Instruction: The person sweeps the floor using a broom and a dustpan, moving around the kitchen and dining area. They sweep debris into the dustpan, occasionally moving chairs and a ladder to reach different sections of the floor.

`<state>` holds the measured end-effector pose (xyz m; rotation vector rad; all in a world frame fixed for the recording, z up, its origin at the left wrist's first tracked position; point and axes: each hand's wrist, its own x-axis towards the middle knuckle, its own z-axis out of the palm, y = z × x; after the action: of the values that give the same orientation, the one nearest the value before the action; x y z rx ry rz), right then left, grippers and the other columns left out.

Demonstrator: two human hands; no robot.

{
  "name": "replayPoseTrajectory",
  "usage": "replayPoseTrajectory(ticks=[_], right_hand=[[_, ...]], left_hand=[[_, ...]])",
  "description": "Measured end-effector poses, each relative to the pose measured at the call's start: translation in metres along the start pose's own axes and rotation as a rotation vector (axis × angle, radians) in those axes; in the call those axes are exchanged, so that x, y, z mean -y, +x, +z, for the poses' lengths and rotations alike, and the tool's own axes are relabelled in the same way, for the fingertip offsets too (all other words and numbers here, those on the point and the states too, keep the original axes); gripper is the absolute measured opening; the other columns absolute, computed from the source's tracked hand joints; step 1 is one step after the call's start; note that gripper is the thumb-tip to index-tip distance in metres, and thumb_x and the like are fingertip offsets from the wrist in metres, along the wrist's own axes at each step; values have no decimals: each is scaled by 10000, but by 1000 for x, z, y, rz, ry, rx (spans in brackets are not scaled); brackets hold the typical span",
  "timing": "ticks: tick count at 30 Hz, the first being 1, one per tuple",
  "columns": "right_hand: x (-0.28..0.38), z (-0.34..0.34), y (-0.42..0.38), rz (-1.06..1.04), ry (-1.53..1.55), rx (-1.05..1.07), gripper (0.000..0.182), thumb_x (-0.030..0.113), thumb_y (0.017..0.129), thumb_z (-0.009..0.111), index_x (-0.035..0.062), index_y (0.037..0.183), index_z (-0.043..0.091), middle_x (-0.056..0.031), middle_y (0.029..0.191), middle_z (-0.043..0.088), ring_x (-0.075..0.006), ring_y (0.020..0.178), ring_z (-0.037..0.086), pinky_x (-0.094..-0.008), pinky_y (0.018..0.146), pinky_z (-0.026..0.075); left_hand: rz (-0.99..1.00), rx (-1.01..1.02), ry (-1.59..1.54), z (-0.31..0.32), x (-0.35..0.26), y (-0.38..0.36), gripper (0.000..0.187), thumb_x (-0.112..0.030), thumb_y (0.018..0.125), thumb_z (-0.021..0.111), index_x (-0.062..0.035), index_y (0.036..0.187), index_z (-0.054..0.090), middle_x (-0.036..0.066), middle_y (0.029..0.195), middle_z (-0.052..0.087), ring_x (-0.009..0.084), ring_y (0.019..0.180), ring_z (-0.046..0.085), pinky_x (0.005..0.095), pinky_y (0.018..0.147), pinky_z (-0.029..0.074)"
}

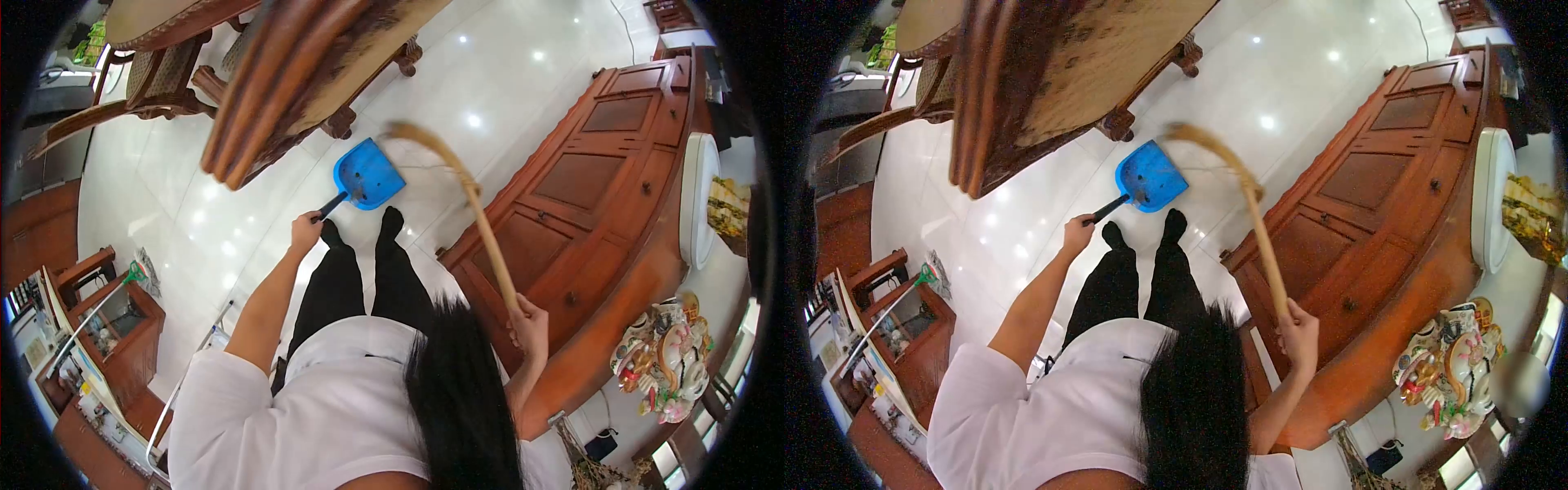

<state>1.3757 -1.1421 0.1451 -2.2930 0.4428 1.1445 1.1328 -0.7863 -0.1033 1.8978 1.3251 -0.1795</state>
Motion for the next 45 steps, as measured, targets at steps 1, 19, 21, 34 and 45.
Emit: replayPoseTrajectory(ticks=[1,19,21,34,45], right_hand=[[0,-1,1,-7,15,-37,309,115,803,477,28,1095,527,3,512,461,-49,364,388,-198,306,287],[-30,274,28,-220,-61,342,353,207,747,544,-50,987,559,-51,475,490,-131,373,480,-272,341,375],[-40,237,-2,-183,27,319,314,132,755,560,15,1046,557,-9,538,494,-66,398,431,-210,339,309],[-67,233,6,52,275,103,279,129,784,506,-7,1027,519,-43,567,507,-96,417,463,-207,336,349],[-3,349,-51,38,224,616,364,134,781,535,7,1118,481,-82,625,530,-91,420,447,-187,321,320]], left_hand=[[-15,-13,5,-10,11,-7,286,-116,656,528,-34,917,614,193,816,603,294,770,596,333,726,464],[-73,-172,41,-85,135,8,280,-77,648,487,-43,892,619,213,799,587,344,759,575,397,708,453],[-63,-146,49,-95,140,11,284,-76,649,484,-48,898,618,213,806,586,345,761,574,399,712,452],[-103,-169,-30,-154,222,-22,298,-65,653,488,-52,921,618,192,841,596,319,788,579,359,752,452],[-190,-160,77,-149,218,-10,295,-63,662,479,-51,928,607,222,822,582,350,783,568,408,717,450]])
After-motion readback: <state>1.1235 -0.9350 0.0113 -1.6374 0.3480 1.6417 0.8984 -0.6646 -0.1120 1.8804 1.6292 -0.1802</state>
